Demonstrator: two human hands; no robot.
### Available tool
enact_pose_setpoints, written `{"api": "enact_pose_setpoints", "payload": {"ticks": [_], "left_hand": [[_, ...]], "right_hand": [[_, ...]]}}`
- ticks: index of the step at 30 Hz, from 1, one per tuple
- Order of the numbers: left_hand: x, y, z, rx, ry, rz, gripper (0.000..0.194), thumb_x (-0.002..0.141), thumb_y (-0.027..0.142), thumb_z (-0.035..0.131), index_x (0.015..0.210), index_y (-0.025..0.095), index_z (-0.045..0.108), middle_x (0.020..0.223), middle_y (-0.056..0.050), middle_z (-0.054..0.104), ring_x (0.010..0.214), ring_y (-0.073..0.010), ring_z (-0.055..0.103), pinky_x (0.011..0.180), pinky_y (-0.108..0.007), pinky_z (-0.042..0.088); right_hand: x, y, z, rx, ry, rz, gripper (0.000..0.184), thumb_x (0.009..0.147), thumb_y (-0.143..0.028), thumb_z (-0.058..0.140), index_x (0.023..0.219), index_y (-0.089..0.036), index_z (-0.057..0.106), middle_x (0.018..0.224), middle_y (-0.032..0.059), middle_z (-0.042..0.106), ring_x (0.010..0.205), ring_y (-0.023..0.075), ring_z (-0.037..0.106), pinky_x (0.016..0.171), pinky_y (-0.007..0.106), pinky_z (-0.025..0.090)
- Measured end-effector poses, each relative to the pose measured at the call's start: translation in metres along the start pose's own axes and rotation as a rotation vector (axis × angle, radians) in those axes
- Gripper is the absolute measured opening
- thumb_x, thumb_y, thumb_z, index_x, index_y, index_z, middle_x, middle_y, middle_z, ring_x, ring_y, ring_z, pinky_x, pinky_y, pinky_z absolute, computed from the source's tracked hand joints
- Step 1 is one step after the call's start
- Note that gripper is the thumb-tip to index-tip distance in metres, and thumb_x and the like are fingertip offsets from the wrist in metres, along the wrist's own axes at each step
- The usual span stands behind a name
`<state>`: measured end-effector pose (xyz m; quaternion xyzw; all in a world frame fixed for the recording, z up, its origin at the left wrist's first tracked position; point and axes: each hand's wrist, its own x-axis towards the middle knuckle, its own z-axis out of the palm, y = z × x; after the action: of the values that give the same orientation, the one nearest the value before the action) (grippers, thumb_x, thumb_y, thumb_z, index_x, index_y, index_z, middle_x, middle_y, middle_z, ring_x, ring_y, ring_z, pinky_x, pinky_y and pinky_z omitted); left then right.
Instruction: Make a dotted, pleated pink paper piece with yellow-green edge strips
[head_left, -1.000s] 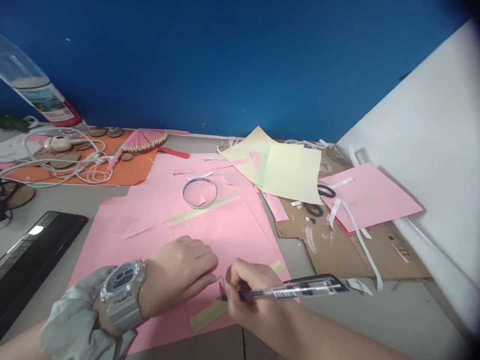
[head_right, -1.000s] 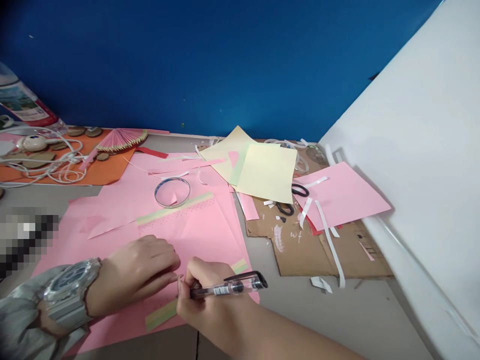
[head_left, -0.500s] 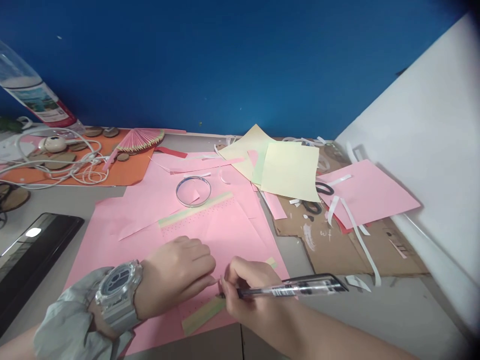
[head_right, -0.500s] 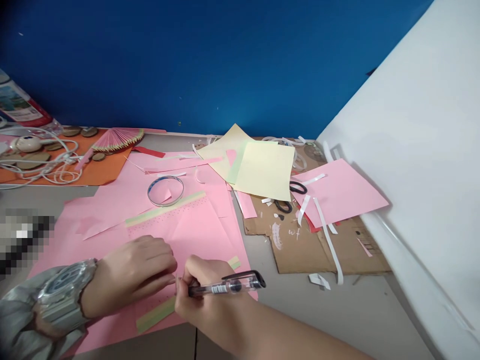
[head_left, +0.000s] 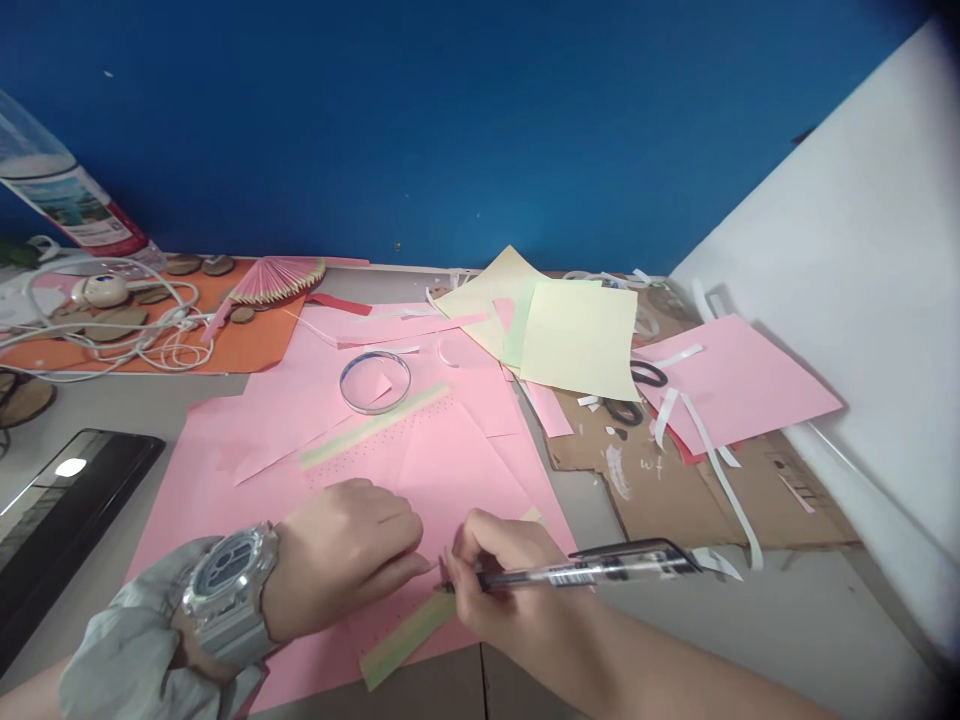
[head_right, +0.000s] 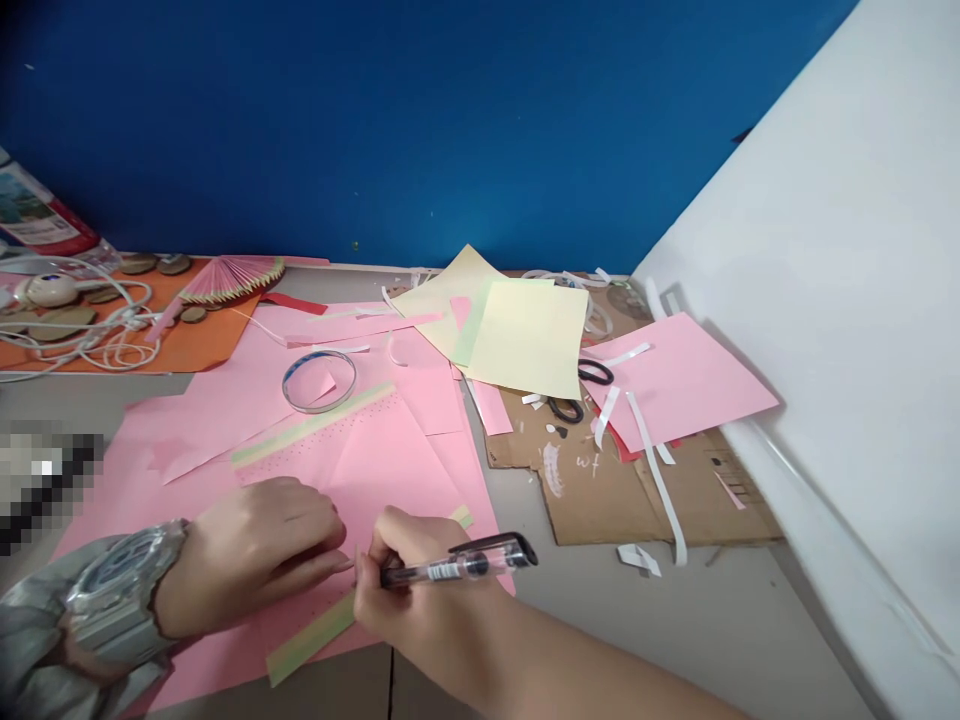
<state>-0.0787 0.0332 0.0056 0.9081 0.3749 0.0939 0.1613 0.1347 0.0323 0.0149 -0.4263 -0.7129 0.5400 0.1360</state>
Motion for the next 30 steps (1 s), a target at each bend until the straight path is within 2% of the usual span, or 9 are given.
{"api": "enact_pose_setpoints", "payload": {"ticks": [4,9,14,18,24,30], "left_hand": [[0.0028,0.0000,0.0003,-0.027,-0.022,0.002,0.019,0.092,0.029,0.044,0.078,0.018,0.051,0.074,-0.001,0.056,0.066,-0.0160,0.045,0.062,-0.030,0.032],[0.0051,0.0007,-0.0012,-0.050,-0.053,-0.028,0.021,0.092,0.030,0.044,0.076,0.017,0.049,0.074,0.000,0.054,0.066,-0.0155,0.044,0.062,-0.029,0.032],[0.0020,-0.0011,-0.0005,-0.034,-0.046,-0.029,0.026,0.094,0.033,0.042,0.073,0.018,0.047,0.068,0.001,0.052,0.061,-0.0140,0.043,0.060,-0.028,0.032],[0.0025,-0.0014,-0.0002,0.004,-0.047,-0.041,0.027,0.094,0.030,0.041,0.070,0.018,0.048,0.064,0.002,0.052,0.056,-0.0133,0.043,0.057,-0.028,0.030],[0.0043,-0.0002,-0.0022,0.017,-0.051,-0.050,0.028,0.093,0.031,0.041,0.069,0.018,0.048,0.063,0.002,0.053,0.056,-0.0134,0.044,0.056,-0.028,0.031],[0.0002,-0.0020,-0.0020,0.040,-0.068,-0.069,0.032,0.095,0.034,0.037,0.069,0.018,0.048,0.062,0.002,0.052,0.055,-0.0136,0.045,0.055,-0.027,0.030]], "right_hand": [[0.0030,-0.0035,-0.0011,-0.020,-0.036,-0.010,0.021,0.087,-0.019,0.044,0.069,-0.022,0.033,0.060,-0.0074,0.038,0.053,0.0087,0.033,0.049,0.022,0.026],[0.0030,-0.0060,-0.0056,-0.054,-0.089,-0.004,0.022,0.087,-0.020,0.043,0.069,-0.022,0.031,0.061,-0.0063,0.040,0.054,0.0094,0.035,0.051,0.023,0.028],[-0.0001,-0.0018,-0.0054,0.020,-0.016,-0.010,0.024,0.089,-0.022,0.040,0.069,-0.023,0.028,0.062,-0.0057,0.040,0.055,0.0101,0.034,0.052,0.023,0.030],[0.0015,-0.0023,-0.0030,-0.021,-0.033,-0.017,0.022,0.088,-0.020,0.041,0.070,-0.022,0.031,0.065,-0.0047,0.046,0.058,0.0105,0.039,0.053,0.023,0.030],[0.0017,-0.0019,-0.0034,-0.046,-0.027,-0.015,0.021,0.087,-0.020,0.044,0.069,-0.022,0.033,0.064,-0.0043,0.046,0.056,0.0101,0.039,0.053,0.022,0.030],[-0.0011,0.0019,-0.0038,0.054,0.031,-0.003,0.024,0.091,-0.026,0.040,0.069,-0.022,0.029,0.062,-0.0051,0.040,0.056,0.0105,0.036,0.053,0.023,0.031]]}}
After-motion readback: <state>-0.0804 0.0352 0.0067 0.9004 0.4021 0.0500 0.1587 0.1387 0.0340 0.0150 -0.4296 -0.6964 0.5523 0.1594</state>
